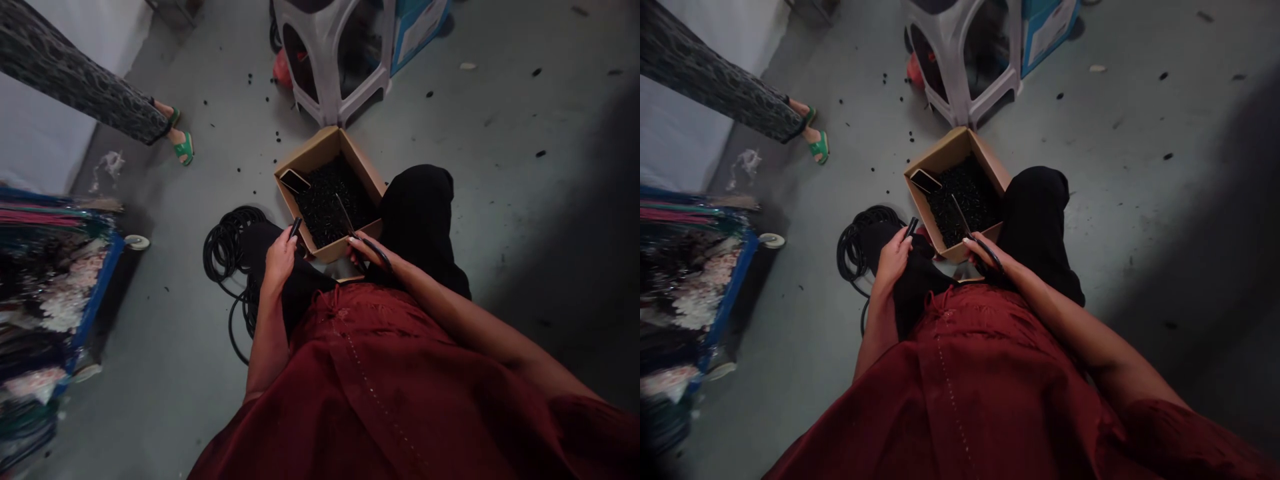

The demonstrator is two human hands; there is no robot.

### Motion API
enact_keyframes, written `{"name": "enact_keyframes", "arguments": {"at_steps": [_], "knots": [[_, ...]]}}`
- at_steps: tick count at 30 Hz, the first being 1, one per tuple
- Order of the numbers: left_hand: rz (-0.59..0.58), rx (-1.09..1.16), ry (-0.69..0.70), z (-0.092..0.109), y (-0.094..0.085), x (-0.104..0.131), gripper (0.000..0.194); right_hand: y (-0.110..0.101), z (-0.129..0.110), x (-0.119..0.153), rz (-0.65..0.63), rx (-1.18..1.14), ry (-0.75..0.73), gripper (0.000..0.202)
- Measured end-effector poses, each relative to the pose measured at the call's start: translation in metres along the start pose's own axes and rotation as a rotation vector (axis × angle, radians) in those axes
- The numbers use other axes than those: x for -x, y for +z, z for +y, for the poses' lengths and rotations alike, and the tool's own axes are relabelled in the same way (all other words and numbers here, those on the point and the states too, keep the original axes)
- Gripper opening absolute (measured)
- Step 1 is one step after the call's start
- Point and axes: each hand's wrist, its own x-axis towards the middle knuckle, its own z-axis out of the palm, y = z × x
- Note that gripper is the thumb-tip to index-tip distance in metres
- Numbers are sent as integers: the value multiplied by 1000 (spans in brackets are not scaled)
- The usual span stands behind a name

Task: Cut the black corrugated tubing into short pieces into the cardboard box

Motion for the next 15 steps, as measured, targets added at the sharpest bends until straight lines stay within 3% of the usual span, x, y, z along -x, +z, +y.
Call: {"name": "enact_keyframes", "arguments": {"at_steps": [4,8,15], "knots": [[49,88,-5,6,1,3,39,1,2,-2,36,-6,-27,39],[52,174,37,6,13,8,33,3,2,-1,44,21,-17,37],[63,193,80,1,24,17,37,3,0,5,-42,73,-65,35]]}}
